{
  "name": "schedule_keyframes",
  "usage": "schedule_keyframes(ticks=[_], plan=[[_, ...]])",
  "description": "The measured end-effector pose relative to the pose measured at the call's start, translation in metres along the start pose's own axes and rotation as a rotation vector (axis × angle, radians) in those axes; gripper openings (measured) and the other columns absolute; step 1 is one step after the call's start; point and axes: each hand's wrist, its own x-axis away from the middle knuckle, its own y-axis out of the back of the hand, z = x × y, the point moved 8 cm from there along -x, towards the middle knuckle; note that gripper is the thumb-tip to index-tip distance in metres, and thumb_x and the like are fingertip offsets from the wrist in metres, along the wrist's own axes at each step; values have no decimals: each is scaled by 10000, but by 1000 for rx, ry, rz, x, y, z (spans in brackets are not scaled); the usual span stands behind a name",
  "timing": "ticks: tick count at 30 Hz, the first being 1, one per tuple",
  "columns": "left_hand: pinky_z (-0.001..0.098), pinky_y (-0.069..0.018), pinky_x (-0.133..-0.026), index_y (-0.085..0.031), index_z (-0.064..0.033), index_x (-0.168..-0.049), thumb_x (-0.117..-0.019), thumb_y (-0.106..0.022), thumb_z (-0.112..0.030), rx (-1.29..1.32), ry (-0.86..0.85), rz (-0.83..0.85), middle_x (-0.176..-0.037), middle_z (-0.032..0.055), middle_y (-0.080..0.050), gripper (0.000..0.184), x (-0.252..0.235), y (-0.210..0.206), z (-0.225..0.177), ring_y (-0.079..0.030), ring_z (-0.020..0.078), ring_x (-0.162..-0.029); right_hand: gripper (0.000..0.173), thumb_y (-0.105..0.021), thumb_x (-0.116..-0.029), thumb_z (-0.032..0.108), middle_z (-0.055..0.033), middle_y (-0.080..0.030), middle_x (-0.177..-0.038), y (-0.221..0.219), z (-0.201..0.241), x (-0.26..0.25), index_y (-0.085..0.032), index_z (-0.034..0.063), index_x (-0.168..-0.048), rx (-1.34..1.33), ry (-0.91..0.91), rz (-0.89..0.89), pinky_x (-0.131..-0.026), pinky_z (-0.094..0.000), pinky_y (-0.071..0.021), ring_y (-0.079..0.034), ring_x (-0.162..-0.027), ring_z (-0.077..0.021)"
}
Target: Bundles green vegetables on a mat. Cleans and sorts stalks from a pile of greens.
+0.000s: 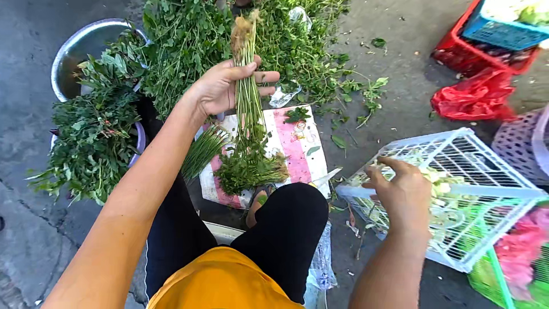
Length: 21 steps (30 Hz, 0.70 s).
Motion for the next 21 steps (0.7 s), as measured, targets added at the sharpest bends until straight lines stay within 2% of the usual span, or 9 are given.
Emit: schedule_keyframes(ticks=[2, 4, 8, 9, 11, 14, 17, 19, 21], plan=[[459, -580, -965, -464, -92, -1309, -1129, -334, -181, 68, -14, -15, -1262, 172, -691, 239, -4, -4, -1, -693, 323, -1156, 371, -590, -1022, 230, -282, -621, -1255, -3, 50, 9, -639, -36, -1276, -194, 241, -131, -798, -531, -587, -696, -932, -361], [439, -578, -975, -463, -80, -1320, -1129, -344, -184, 120, -27, -38, -1254, 187, -691, 248, -6, -9, -2, -695, 325, -1151, 295, -621, -1008, 187, -170, -683, -1131, -13, 115, 23, -659, -15, -1220, -427, 448, -159, -759, -372, -597, -689, -900, -193], [420, -585, -961, -480, -63, -1300, -1133, -332, -200, 157, -64, -71, -1257, 196, -688, 261, -3, -19, -7, -698, 319, -1148, 307, -683, -988, 218, -98, -684, -1111, -33, 202, 34, -679, 53, -1247, -575, 642, -134, -679, -272, -558, -663, -880, -128], [422, -584, -961, -478, -58, -1294, -1134, -330, -202, 174, -68, -79, -1262, 203, -684, 261, -1, -20, -8, -696, 322, -1152, 300, -693, -990, 231, -85, -687, -1102, -38, 212, 33, -681, 69, -1242, -577, 645, -130, -676, -255, -541, -658, -867, -112], [430, -592, -949, -477, -46, -1315, -1134, -337, -219, 176, -67, -108, -1272, 210, -680, 287, 3, -18, -12, -697, 329, -1151, 187, -686, -998, 212, -47, -693, -1014, -42, 220, 29, -703, 78, -1127, -591, 635, -122, -673, -206, -548, -665, -826, -61], [435, -613, -896, -458, -57, -1350, -1132, -349, -230, 90, -49, -174, -1240, 199, -694, 299, 9, -10, -15, -715, 336, -1101, 150, -680, -993, 178, -29, -713, -998, -39, 219, 15, -725, 61, -1074, -677, 660, -48, -753, -211, -575, -683, -859, -50], [426, -623, -864, -454, -77, -1328, -1131, -355, -231, 22, -36, -213, -1177, 183, -720, 269, 13, -5, -14, -738, 319, -1041, 160, -655, -1011, 195, -11, -696, -1027, -31, 212, 9, -703, 85, -1117, -708, 673, 44, -653, -200, -560, -661, -784, -57], [424, -621, -869, -453, -75, -1319, -1131, -353, -224, 18, -33, -228, -1152, 187, -723, 260, 13, -6, -10, -741, 318, -1019, 140, -606, -1038, 211, 1, -716, -1003, -29, 207, 6, -640, 109, -1129, -715, 587, 91, -571, -182, -529, -664, -726, -52], [427, -615, -886, -452, -60, -1323, -1129, -356, -208, 35, -26, -233, -1156, 198, -716, 262, 11, -10, -5, -737, 323, -1026, 152, -538, -1064, 216, -3, -731, -1064, -32, 206, 7, -567, 138, -1191, -788, 521, 151, -518, -184, -514, -685, -729, -75]])
